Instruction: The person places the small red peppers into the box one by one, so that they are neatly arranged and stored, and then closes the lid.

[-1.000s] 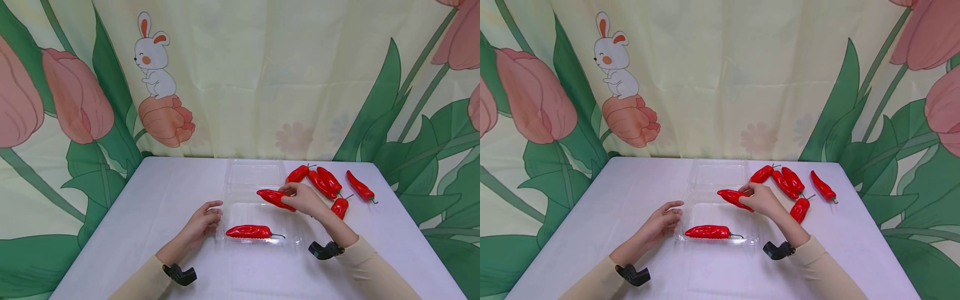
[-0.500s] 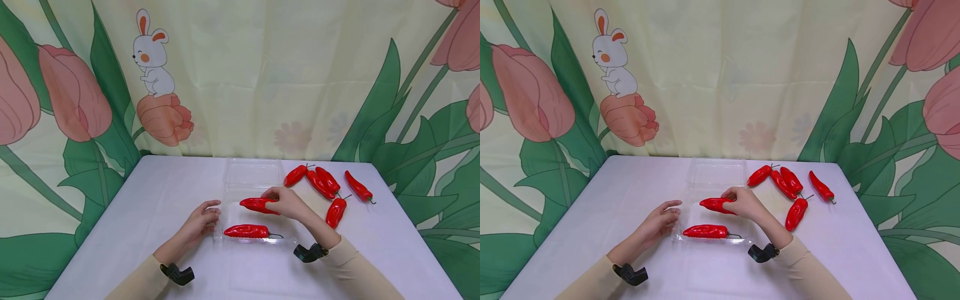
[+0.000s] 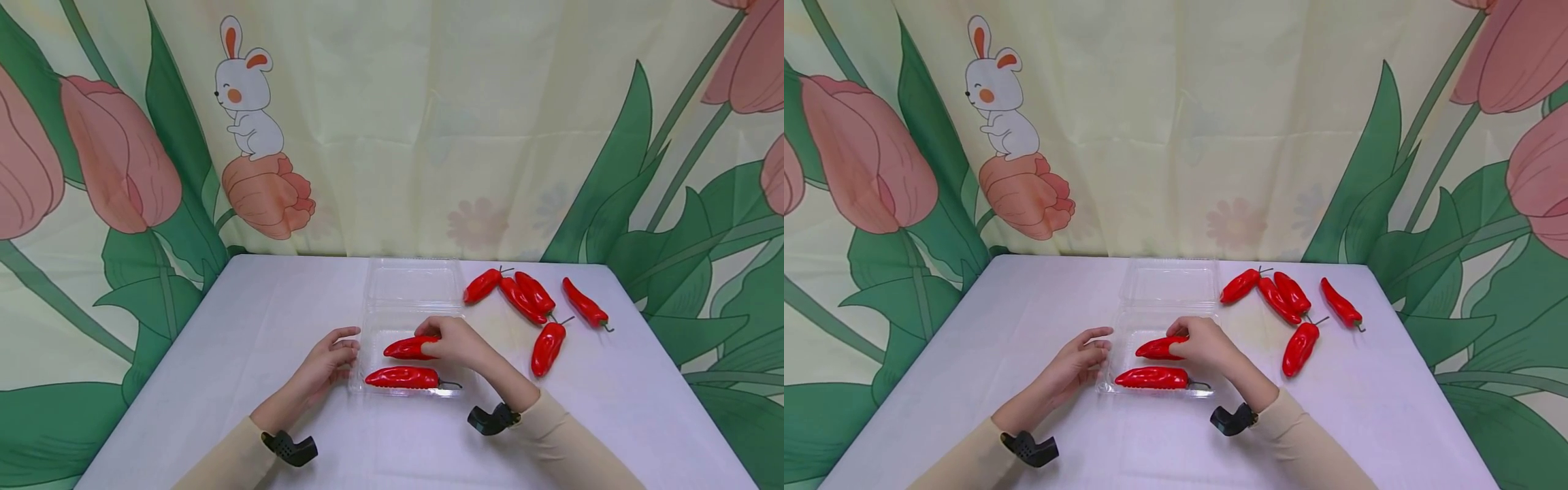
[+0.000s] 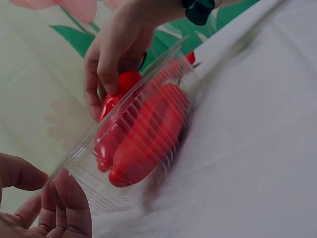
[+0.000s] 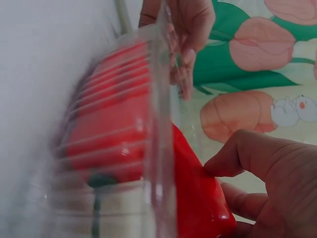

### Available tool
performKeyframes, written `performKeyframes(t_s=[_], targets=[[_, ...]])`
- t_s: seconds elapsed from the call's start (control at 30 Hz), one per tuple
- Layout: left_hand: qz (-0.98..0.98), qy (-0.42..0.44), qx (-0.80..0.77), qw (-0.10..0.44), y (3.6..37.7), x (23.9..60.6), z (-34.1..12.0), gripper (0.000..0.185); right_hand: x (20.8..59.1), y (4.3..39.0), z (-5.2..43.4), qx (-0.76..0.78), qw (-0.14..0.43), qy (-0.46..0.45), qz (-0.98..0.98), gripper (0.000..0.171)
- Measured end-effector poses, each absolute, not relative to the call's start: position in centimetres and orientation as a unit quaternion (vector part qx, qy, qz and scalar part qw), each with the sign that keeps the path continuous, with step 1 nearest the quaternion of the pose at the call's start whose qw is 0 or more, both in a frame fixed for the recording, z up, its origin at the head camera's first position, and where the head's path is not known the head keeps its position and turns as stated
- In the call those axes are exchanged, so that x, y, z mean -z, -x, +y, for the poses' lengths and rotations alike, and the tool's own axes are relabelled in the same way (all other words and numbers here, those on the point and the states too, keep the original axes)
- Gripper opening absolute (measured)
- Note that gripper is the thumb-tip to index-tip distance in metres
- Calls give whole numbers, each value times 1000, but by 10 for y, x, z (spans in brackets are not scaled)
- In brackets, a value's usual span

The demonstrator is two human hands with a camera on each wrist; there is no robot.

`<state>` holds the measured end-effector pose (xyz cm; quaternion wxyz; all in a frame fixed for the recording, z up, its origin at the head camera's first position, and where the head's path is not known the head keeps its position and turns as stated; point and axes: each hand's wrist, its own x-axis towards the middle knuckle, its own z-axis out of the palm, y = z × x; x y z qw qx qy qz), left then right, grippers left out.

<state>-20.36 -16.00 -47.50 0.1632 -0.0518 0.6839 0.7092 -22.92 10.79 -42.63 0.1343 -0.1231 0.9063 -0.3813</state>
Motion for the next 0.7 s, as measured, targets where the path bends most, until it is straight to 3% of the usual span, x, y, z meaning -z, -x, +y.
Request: performKeyframes(t_s=[0.7], targets=[[674,55,-719,164,202,474,-158,47,439,221,87,376,157,156,900,29]])
